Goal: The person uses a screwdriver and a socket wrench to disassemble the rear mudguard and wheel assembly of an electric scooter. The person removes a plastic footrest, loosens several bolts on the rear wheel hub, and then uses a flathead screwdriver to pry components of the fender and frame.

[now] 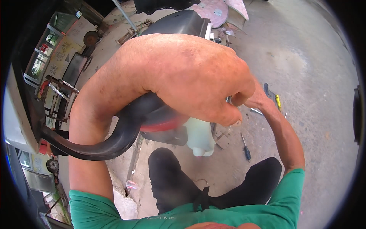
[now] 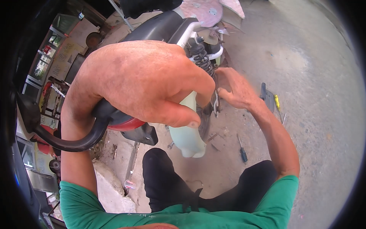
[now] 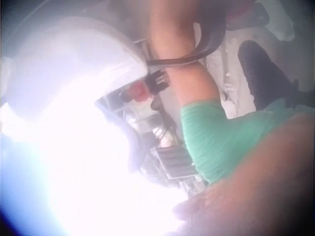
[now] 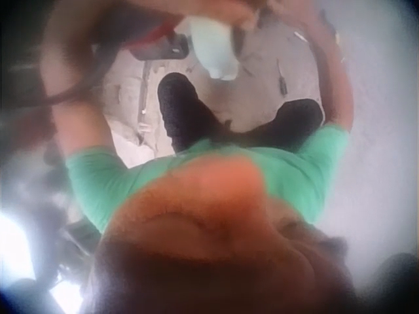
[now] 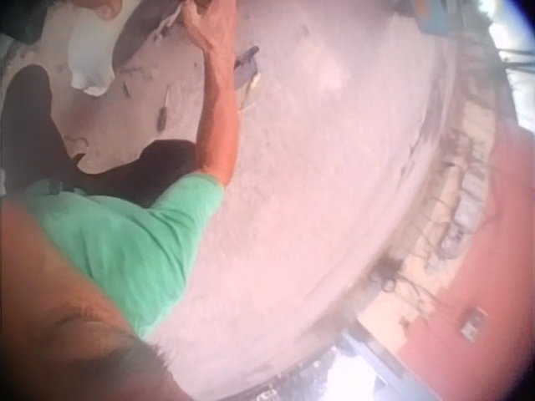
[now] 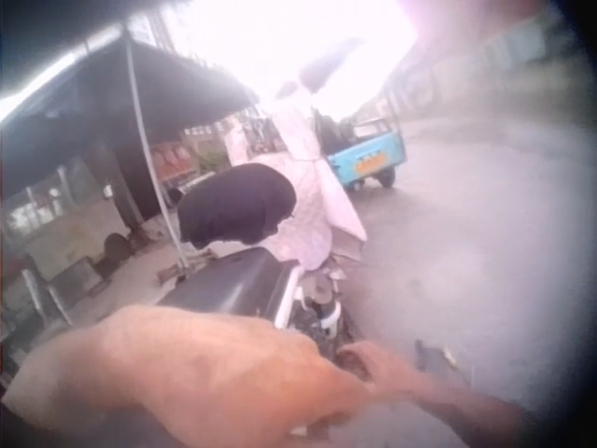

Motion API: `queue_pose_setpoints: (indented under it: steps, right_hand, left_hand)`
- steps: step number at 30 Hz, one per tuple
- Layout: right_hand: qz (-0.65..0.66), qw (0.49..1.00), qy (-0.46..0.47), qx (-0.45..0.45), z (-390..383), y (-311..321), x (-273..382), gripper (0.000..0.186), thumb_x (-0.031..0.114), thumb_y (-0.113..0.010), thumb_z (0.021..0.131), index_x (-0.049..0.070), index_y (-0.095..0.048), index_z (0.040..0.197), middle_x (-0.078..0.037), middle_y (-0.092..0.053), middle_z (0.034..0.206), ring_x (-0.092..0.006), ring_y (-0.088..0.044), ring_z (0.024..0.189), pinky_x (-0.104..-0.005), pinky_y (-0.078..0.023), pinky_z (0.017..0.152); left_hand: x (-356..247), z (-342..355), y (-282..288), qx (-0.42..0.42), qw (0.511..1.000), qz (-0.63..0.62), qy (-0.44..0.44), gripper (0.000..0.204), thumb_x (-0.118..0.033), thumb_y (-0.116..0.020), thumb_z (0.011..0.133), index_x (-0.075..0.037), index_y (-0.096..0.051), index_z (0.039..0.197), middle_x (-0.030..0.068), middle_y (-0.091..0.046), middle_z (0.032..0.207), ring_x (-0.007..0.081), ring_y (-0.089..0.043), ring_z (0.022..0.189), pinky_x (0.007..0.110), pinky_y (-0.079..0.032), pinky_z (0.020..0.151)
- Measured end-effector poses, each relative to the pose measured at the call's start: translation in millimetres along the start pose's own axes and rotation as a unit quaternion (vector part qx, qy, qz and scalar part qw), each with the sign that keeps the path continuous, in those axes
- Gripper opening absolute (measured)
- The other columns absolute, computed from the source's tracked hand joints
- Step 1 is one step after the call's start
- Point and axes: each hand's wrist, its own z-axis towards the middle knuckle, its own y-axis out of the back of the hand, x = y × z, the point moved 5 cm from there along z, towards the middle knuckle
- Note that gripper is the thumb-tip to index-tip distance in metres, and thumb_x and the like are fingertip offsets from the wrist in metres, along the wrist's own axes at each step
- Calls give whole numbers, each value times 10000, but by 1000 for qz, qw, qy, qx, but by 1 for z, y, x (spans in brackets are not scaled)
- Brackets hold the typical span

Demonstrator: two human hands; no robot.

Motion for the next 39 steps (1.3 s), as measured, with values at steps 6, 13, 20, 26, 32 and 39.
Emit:
queue_pose_setpoints:
  steps: [6,13,20,26,32,39]
  right_hand:
    - [159,974,-149,-66,-30,13,-12,481,340,-619,949,-21,-615,1266,-159,-714,1135,-295,-682,1088,-408,-505,983]
    - [360,858,-329,-163,4,-43,-89,527,453,-540,1042,-30,-623,1236,-123,-708,1136,-243,-677,1018,-371,-513,934]
    - [447,825,-275,-210,-4,-47,-71,540,503,-504,1055,-18,-616,1139,-98,-683,1025,-197,-649,864,-358,-515,825]
    - [420,821,-371,-109,-96,-68,0,430,376,-595,1025,-3,-701,853,-110,-686,1058,-177,-645,897,-340,-520,756]
    - [375,819,-417,-127,-185,-136,-6,311,224,-670,944,-42,-694,1105,-85,-724,1039,-214,-696,901,-331,-559,749]
    - [39,883,-323,337,-183,-174,-168,314,262,-659,913,81,-758,1150,-169,-752,1035,-292,-741,926,-444,-574,848]
  left_hand:
    - [6,11,-6,-14,999,15,-40,227,-249,-712,867,-43,-688,959,119,-629,620,302,-656,601,406,-508,571]
    - [1,10,-1,-15,999,23,-45,237,-224,-727,865,-25,-678,984,105,-608,598,274,-634,562,381,-480,541]
    - [5,8,-1,-36,996,0,-84,232,-213,-733,867,-20,-673,980,81,-571,564,251,-599,520,369,-440,506]
    - [4,3,-1,-16,997,11,-81,256,-215,-744,878,-11,-658,1006,73,-571,557,247,-595,507,366,-428,494]
    - [-4,-7,1,2,999,-5,-32,269,-202,-760,879,3,-641,1008,68,-577,553,246,-595,484,363,-413,465]
    - [-3,12,0,-3,995,29,-92,266,-201,-760,891,0,-643,1020,63,-585,558,229,-591,480,350,-413,461]
